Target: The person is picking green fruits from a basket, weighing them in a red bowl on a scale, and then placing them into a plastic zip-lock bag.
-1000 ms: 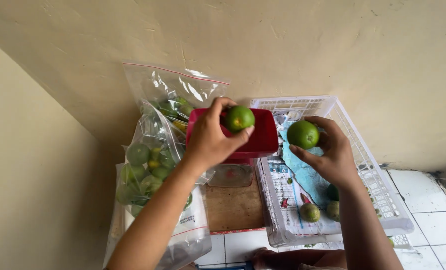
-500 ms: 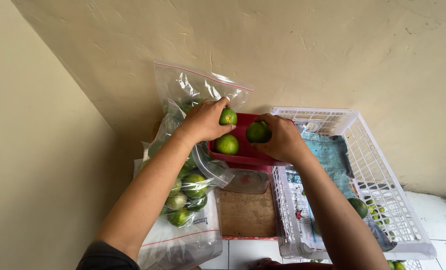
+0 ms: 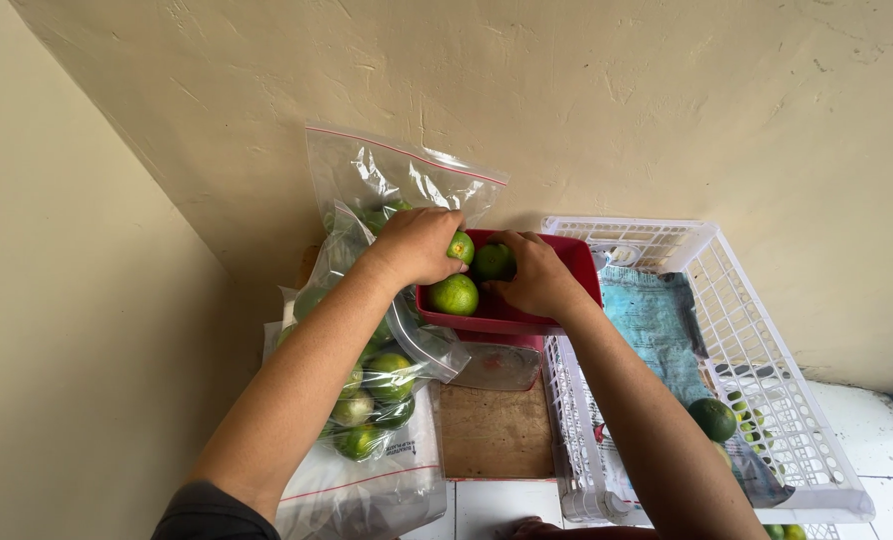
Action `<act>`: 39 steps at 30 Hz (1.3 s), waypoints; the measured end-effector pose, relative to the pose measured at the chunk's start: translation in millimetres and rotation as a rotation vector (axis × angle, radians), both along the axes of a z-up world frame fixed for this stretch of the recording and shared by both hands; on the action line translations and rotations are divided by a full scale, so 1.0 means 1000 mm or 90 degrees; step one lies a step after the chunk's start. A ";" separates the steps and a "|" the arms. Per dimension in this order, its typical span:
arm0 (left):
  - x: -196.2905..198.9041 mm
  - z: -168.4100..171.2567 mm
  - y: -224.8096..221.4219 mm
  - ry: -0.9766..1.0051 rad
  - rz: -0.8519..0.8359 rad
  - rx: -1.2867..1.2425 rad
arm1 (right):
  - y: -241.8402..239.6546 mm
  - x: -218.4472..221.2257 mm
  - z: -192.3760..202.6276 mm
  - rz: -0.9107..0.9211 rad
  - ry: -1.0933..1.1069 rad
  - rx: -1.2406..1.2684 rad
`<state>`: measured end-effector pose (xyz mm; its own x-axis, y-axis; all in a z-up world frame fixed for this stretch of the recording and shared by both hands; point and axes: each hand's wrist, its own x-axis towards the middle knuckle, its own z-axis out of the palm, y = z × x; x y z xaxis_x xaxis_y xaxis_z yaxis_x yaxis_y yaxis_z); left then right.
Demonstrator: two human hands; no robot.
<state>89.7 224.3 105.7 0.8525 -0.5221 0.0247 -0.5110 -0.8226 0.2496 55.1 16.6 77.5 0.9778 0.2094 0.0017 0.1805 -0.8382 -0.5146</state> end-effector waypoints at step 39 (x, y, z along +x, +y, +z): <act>-0.017 0.019 -0.006 0.005 0.029 0.081 | 0.009 -0.027 0.027 -0.077 0.004 -0.088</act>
